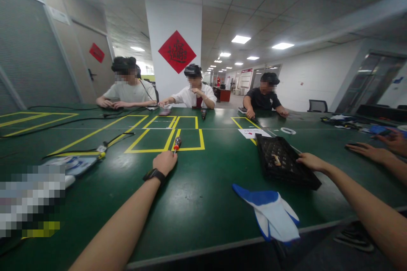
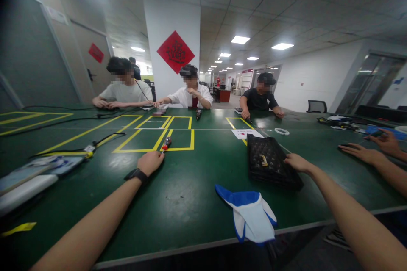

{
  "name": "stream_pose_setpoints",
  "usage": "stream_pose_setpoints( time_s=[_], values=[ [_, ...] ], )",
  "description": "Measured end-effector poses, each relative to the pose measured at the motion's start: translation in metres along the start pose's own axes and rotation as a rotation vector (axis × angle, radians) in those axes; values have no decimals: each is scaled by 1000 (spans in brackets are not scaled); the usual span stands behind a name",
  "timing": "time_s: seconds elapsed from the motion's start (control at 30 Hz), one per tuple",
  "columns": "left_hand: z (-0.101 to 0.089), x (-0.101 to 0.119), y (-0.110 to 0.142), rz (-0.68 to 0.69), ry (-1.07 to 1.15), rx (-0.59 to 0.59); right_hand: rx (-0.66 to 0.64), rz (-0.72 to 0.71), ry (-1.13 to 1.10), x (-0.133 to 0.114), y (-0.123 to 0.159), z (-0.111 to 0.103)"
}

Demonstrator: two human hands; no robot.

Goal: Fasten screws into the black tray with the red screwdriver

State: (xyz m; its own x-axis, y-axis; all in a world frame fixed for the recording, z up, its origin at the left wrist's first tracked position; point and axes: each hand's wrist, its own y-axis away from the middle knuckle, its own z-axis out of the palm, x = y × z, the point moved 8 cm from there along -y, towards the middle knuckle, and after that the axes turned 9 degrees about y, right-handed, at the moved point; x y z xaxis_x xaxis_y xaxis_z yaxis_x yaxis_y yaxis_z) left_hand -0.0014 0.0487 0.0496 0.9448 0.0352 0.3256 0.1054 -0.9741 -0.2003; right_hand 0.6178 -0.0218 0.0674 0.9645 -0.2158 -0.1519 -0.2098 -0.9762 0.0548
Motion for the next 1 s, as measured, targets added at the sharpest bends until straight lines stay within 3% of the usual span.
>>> stream_pose_setpoints(
  time_s=[0.1,0.23,0.37,0.5,0.6,0.7,0.8,0.87,0.93,1.0],
  values=[
    [1,3,1,26,13,1,-13,-11,-56,-56,8,-5],
    [4,7,1,35,38,11,52,-183,-49,-166,14,-8],
    [1,3,0,-2,118,36,65,-308,-31,-270,9,14],
    [-5,-2,0,-24,229,51,62,-386,-26,-340,6,40],
    [-11,2,1,6,274,124,61,-395,-29,-359,7,55],
    [-16,12,3,62,305,193,77,-378,-41,-357,10,61],
    [-24,30,8,181,304,239,147,-337,-62,-349,18,56],
    [-30,47,15,315,285,238,262,-309,-120,-345,27,43],
    [-33,67,25,476,249,199,420,-381,-414,-347,41,25],
    [-34,89,39,639,171,144,380,-504,-852,-351,49,20]
  ],
)
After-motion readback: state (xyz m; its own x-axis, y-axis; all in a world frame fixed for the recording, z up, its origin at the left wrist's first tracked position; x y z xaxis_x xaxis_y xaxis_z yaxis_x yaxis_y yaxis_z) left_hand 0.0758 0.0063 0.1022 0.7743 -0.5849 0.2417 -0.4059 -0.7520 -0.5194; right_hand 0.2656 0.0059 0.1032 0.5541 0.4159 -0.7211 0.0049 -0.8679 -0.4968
